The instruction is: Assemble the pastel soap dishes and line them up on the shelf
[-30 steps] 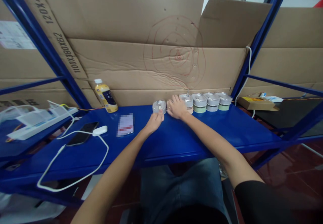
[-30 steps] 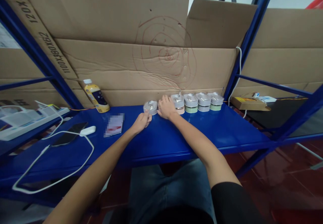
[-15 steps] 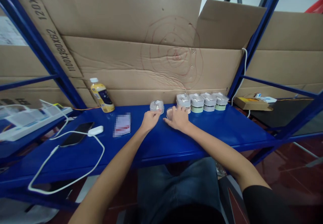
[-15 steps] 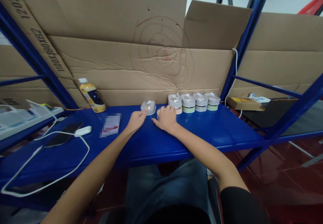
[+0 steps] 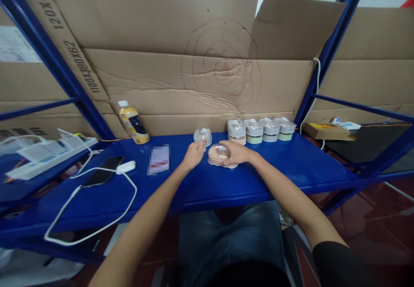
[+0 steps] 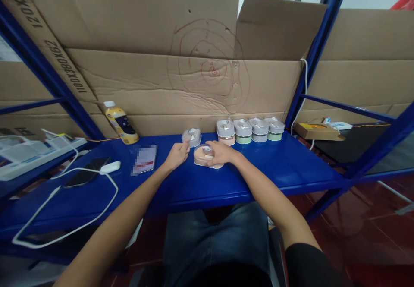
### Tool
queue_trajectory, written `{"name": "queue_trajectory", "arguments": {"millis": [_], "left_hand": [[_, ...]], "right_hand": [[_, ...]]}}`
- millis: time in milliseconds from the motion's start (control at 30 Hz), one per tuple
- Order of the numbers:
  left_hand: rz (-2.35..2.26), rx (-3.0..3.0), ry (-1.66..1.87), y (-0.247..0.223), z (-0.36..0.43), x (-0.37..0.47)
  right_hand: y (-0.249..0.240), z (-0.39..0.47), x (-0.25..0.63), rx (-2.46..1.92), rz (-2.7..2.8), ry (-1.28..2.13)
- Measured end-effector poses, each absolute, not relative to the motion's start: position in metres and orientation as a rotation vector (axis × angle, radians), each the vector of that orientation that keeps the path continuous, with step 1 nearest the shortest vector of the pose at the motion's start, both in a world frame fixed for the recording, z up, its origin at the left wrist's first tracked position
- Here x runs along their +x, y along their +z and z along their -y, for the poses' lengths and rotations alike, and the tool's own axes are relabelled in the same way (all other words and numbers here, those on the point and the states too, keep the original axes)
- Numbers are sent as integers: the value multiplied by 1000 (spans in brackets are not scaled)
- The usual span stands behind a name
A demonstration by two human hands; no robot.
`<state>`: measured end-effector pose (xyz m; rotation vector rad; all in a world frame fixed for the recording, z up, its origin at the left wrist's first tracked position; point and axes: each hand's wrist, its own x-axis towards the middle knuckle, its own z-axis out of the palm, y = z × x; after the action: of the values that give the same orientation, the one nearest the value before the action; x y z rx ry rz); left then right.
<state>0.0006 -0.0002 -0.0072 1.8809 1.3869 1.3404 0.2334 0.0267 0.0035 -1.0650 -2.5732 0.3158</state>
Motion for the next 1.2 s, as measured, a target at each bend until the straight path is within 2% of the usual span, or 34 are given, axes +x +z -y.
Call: {"name": "queue_trajectory", "arguments": {"millis": [233, 433, 567, 767, 1000, 1200], "left_hand": [[-1386, 2113, 1387, -13, -3, -5], [-1135, 2392, 956, -24, -5, 1], [-1009, 2529, 786, -27, -2, 7], [-913, 2510, 890, -26, -3, 7], [-1003, 2348, 973, -22, 1, 5], [-1239, 2037, 1311, -18, -10, -1]], "right_hand": [[14, -29, 255, -836, 2324, 739], [19, -38, 290, -788, 2061, 1005], [14, -40, 297, -887, 1947, 916], [14, -38, 290, -1013, 1852, 806], [11, -43, 290, -1055, 1760, 789], [6, -50, 292, -1059, 1763, 744]]}}
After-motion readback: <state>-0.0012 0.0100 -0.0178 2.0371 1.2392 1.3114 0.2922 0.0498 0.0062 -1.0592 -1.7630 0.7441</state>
